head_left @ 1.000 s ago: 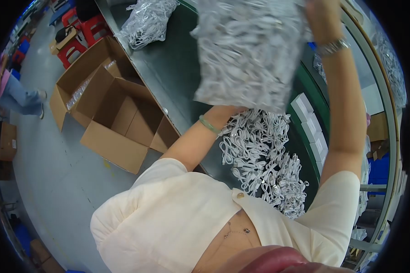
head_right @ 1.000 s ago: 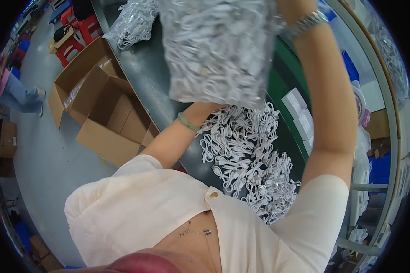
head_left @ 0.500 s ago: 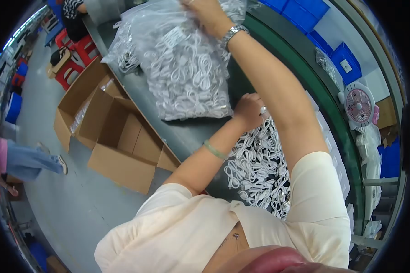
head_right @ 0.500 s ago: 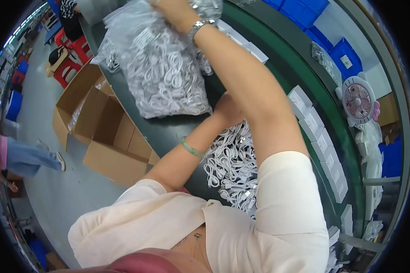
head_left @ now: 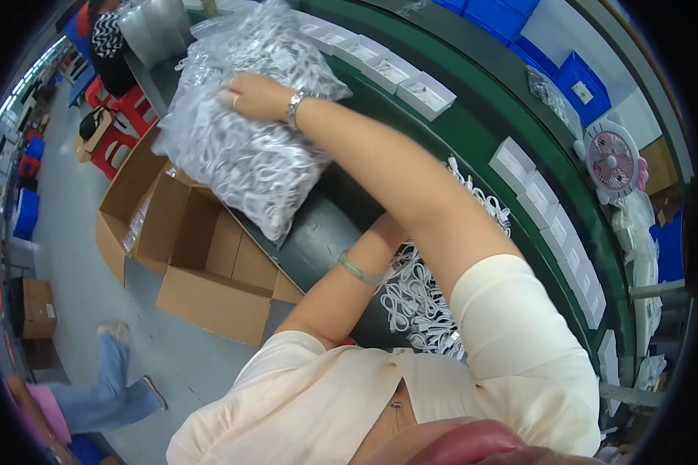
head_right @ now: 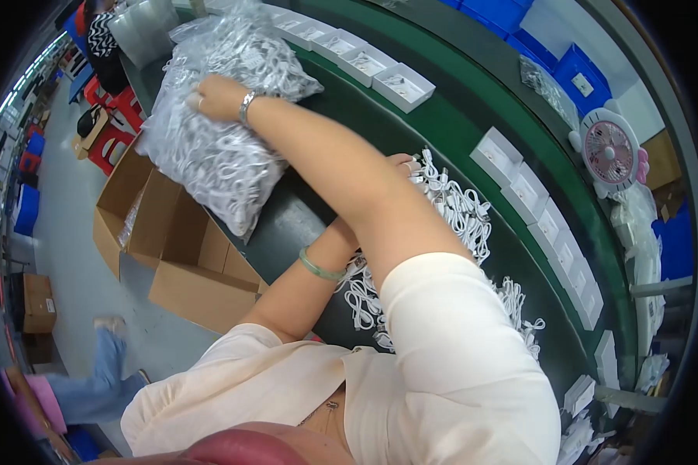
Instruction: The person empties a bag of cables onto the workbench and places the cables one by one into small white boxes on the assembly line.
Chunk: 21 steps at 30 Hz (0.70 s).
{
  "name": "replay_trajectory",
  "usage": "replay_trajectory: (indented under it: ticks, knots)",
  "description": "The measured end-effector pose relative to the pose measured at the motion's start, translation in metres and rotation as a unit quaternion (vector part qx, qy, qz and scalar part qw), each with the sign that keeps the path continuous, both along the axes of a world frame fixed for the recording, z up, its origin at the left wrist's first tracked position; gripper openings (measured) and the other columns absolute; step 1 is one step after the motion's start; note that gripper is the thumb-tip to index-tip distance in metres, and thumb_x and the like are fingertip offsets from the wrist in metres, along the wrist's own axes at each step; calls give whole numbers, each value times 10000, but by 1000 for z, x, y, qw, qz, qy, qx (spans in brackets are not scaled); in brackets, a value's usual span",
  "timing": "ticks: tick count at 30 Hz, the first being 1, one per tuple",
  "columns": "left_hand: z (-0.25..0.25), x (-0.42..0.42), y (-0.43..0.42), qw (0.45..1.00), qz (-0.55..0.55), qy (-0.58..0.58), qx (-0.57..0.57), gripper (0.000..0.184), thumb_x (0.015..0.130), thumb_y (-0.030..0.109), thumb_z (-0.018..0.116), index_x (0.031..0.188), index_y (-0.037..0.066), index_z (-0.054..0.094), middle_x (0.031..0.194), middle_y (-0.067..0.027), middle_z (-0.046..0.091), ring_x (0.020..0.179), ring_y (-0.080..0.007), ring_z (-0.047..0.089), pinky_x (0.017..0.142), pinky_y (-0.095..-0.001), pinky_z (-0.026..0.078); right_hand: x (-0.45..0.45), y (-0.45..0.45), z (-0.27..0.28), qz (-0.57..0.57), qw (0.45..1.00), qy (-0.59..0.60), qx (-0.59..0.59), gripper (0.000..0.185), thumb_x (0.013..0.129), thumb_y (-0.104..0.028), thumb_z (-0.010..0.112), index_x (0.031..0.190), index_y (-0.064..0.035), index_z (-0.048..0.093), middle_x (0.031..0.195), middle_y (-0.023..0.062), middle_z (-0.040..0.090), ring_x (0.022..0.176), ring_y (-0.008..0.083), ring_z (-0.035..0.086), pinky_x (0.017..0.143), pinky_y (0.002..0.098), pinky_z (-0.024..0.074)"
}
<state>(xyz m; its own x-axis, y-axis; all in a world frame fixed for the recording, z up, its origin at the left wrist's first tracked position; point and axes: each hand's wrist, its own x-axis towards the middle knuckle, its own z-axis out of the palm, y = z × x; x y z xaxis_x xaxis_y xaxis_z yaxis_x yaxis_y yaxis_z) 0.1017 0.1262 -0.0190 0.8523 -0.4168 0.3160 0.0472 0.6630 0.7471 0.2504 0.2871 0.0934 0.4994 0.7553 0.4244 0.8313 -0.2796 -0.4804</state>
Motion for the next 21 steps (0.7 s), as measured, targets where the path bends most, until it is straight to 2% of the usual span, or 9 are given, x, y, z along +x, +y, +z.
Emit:
replay_trajectory:
  ticks: [1, 4, 5, 7, 9, 10, 12, 18, 21]
  knots:
    - [6, 3, 6, 944, 109, -200, 240, 400, 938, 188, 505, 1307, 56, 425, 1327, -84, 473, 1223, -200, 437, 1011, -346, 358, -12, -4, 0, -10, 997, 70, -6, 371, 907, -349, 495, 1093, -49, 609, 1083, 221, 599, 1022, 377, 560, 891, 422, 432]
    - [11, 5, 1, 794, 158, -296, 507, 486, 917, 275, 507, 1342, 64, 400, 1307, -102, 496, 1191, -228, 472, 1019, -371, 352, -28, -14, -1, 13, 1000, 18, -17, 386, 907, -337, 512, 1157, -53, 587, 1145, 208, 579, 1066, 369, 545, 909, 409, 430]
    - [-15, 13, -7, 886, 134, -238, 375, 511, 902, 296, 519, 1342, 63, 399, 1308, -110, 495, 1192, -256, 471, 1026, -387, 345, -33, -24, 0, 5, 1000, 15, -17, 386, 907, -337, 512, 1157, -53, 587, 1145, 208, 579, 1066, 369, 545, 909, 409, 430]
    - [-39, 26, -13, 952, 98, -175, 231, 537, 887, 317, 530, 1341, 61, 398, 1309, -118, 494, 1193, -284, 470, 1033, -403, 337, -46, -66, -1, -35, 996, 1, 86, 356, 867, -317, 558, 1075, -36, 623, 1042, 207, 613, 1002, 364, 571, 866, 423, 443]
    - [-44, 35, -16, 622, 364, -457, 521, 521, 902, 263, 513, 1355, 50, 369, 1337, -108, 480, 1201, -300, 469, 1025, -414, 351, -49, -120, -6, -72, 990, -36, 120, 328, 841, -293, 584, 1027, -30, 647, 994, 199, 633, 969, 352, 584, 846, 424, 453]
    - [-35, 39, -18, 622, 238, -397, 632, 452, 862, 162, 558, 1286, 38, 461, 1287, -134, 523, 1152, -332, 510, 975, -406, 406, -45, -155, -12, -91, 989, -65, 101, 315, 836, -278, 586, 1021, -33, 653, 998, 192, 636, 967, 343, 585, 847, 418, 456]
    - [-11, 25, -11, 773, 306, -351, 431, 360, 740, 104, 658, 1092, 46, 614, 1067, -174, 615, 995, -371, 577, 872, -422, 462, -49, -231, -29, -185, 979, -66, 49, 301, 833, -255, 580, 1011, -25, 658, 1008, 182, 643, 961, 337, 590, 856, 410, 458]
    - [-6, 24, -13, 751, 308, -330, 482, 292, 719, 103, 676, 998, 24, 644, 1016, -153, 634, 989, -338, 579, 858, -409, 464, -128, -381, -73, -299, 930, 186, -101, 409, 883, -271, 560, 1237, -66, 551, 1146, 149, 578, 1041, 266, 553, 913, 344, 427]
    - [0, 18, -14, 740, 298, -344, 496, 302, 728, 38, 673, 1027, 26, 636, 1053, -143, 631, 997, -334, 581, 871, -381, 460, -169, -391, -66, -314, 931, 160, -97, 415, 862, -186, 575, 1259, -75, 530, 1087, 129, 582, 997, 242, 554, 901, 324, 430]
